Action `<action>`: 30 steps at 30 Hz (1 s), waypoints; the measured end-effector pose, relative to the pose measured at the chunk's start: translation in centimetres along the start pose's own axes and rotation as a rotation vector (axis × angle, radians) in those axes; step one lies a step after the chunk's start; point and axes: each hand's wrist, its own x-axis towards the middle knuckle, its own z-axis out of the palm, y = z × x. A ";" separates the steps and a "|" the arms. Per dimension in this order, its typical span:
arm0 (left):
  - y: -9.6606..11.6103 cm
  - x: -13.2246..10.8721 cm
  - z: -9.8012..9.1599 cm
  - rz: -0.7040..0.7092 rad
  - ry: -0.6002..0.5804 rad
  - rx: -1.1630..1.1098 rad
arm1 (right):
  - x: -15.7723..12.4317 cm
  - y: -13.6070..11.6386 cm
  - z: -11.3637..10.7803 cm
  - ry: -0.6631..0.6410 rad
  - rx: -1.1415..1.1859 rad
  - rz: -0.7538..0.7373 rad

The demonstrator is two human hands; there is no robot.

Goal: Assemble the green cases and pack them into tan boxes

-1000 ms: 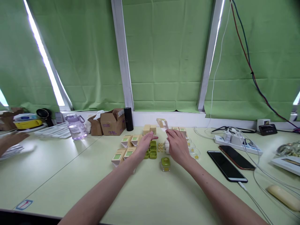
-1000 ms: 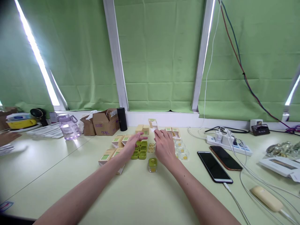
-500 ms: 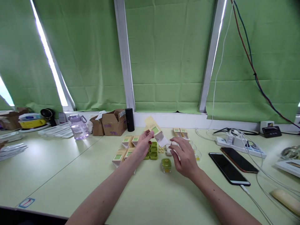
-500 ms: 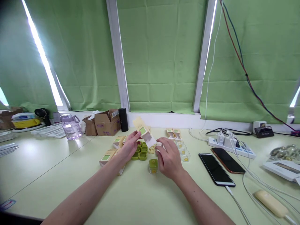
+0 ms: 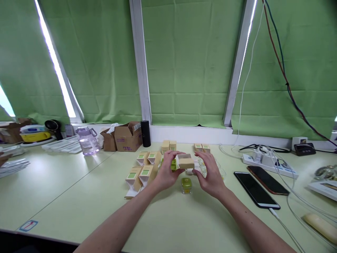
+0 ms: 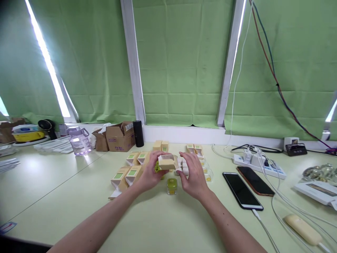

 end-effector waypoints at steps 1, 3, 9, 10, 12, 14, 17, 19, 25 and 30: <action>0.2 -0.1 0.0 0.070 -0.013 0.038 | -0.1 0.1 0.0 -0.001 -0.004 -0.017; 0.5 -0.3 0.1 0.187 -0.011 0.115 | -0.2 0.2 0.0 0.006 -0.007 -0.052; 0.1 -0.6 0.4 0.343 0.097 0.344 | -0.3 -0.2 -0.3 0.048 -0.048 -0.164; -0.1 -0.6 0.4 0.368 0.119 0.367 | -0.3 -0.3 -0.4 0.058 -0.053 -0.183; -0.3 -0.8 0.6 0.415 0.160 0.407 | -0.4 -0.5 -0.4 0.078 -0.065 -0.226; -0.5 -0.9 0.7 0.448 0.178 0.444 | -0.4 -0.5 -0.5 0.094 -0.080 -0.266; -0.5 -1.1 0.8 0.481 0.188 0.474 | -0.5 -0.5 -0.4 0.119 -0.090 -0.306; -0.4 -1.2 0.8 0.494 0.198 0.481 | -0.5 -0.5 -0.4 0.135 -0.092 -0.316; -0.5 -1.2 0.7 0.513 0.230 0.502 | -0.5 -0.6 -0.4 0.127 -0.122 -0.327; 0.0 -1.0 0.6 0.428 0.167 0.379 | -0.3 -0.7 -0.6 0.121 -0.071 -0.250</action>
